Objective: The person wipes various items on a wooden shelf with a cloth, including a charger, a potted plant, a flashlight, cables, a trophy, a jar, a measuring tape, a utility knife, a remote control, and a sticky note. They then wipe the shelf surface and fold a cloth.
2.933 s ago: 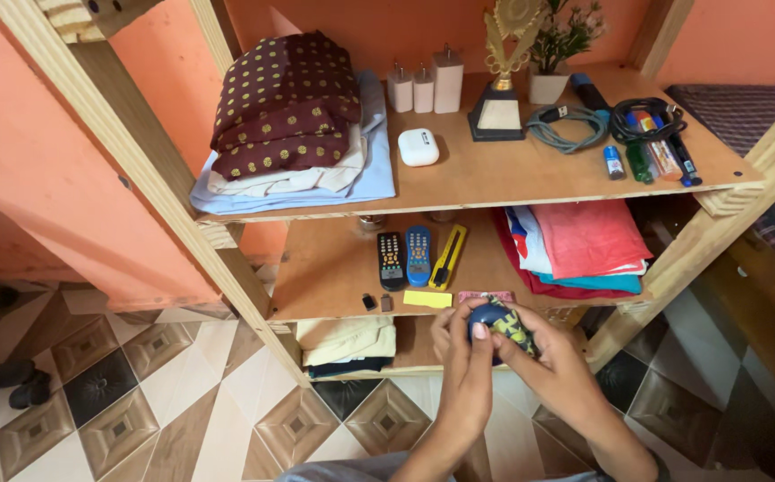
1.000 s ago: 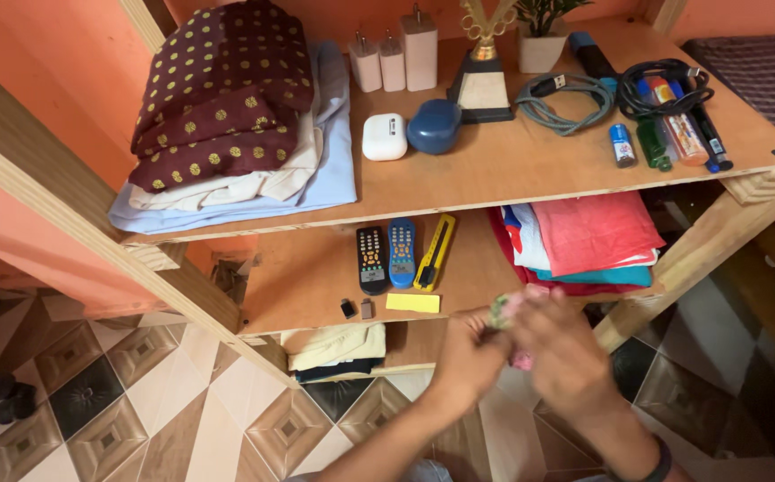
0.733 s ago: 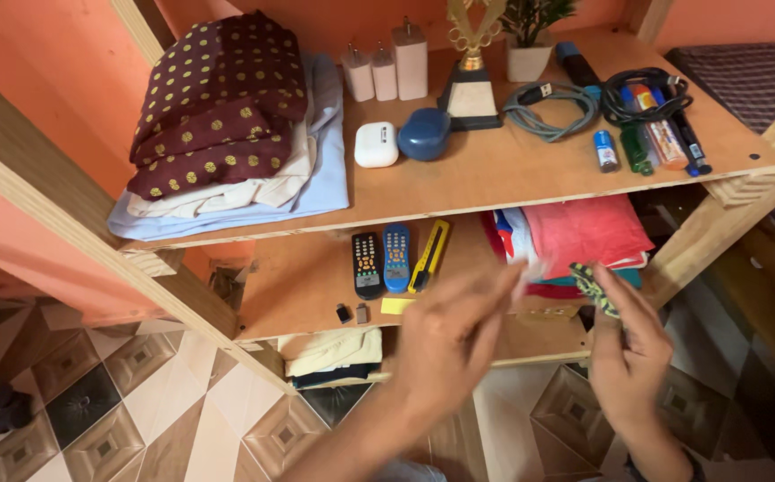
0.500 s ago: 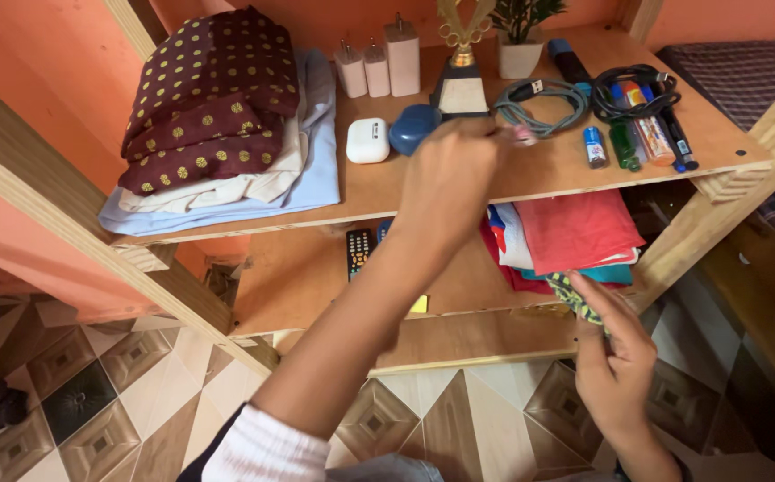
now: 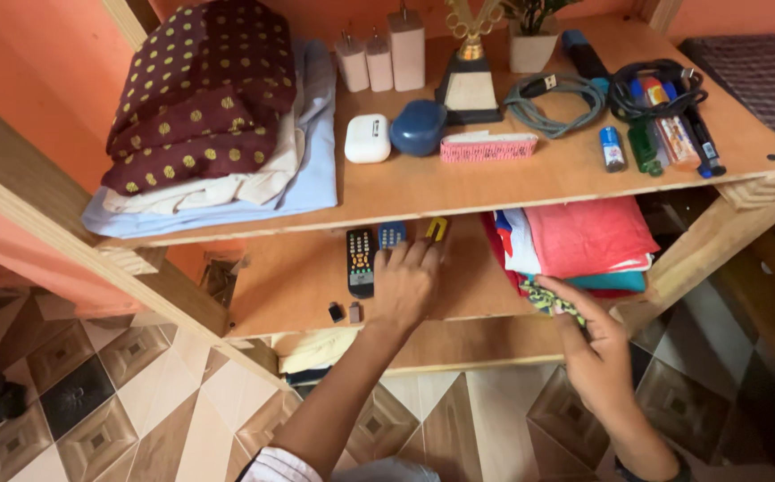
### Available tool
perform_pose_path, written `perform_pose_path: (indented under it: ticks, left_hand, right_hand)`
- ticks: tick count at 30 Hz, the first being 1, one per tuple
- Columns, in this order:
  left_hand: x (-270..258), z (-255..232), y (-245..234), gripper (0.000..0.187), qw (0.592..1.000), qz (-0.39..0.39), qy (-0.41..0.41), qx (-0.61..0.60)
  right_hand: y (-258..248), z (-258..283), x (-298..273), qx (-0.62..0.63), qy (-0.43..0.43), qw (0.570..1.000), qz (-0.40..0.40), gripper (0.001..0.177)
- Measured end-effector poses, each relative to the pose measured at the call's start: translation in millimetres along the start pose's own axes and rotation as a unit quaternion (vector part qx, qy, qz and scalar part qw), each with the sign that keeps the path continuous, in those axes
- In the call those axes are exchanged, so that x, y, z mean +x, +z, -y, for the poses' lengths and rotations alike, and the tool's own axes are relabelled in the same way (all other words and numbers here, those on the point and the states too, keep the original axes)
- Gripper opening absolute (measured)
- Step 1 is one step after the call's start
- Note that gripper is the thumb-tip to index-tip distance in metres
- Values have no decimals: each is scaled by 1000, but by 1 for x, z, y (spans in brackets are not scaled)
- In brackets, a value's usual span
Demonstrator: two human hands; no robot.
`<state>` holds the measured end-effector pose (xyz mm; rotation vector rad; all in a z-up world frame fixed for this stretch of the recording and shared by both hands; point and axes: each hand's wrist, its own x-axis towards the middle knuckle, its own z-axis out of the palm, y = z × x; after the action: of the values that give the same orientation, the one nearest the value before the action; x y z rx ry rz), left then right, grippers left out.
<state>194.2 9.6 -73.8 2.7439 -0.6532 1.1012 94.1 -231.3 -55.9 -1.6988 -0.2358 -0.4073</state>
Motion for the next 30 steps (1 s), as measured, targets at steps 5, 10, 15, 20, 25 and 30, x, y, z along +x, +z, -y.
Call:
perform_pose_path:
  ticks: [5,10,15,20,25,30]
  left_hand:
    - [13,-1,55,28,938,299,-161,72]
    - [25,-7,66,12,957,221,-169,78]
    - [8,-19,18,23,769,77,-379,-509]
    - [-31,-36,-33,38,292,157,-443,-833]
    - [-61,-62,-57,29,198,159,-391,-885]
    - [-72,-62,-87,36,225,214,-410,-858]
  right_hand:
    - [8,-9,3,21,4,1000,1,35]
    - [0,-11,0,22,13,1000,-1,35]
    - [-4,-11,-3,78,31,994,-68,32]
    - [16,11,-19,-11,-79,986,-145,27]
    - [20,37,-8,-319,-541,765,145,33]
    - [19,34,0,-401,-514,758,17,35]
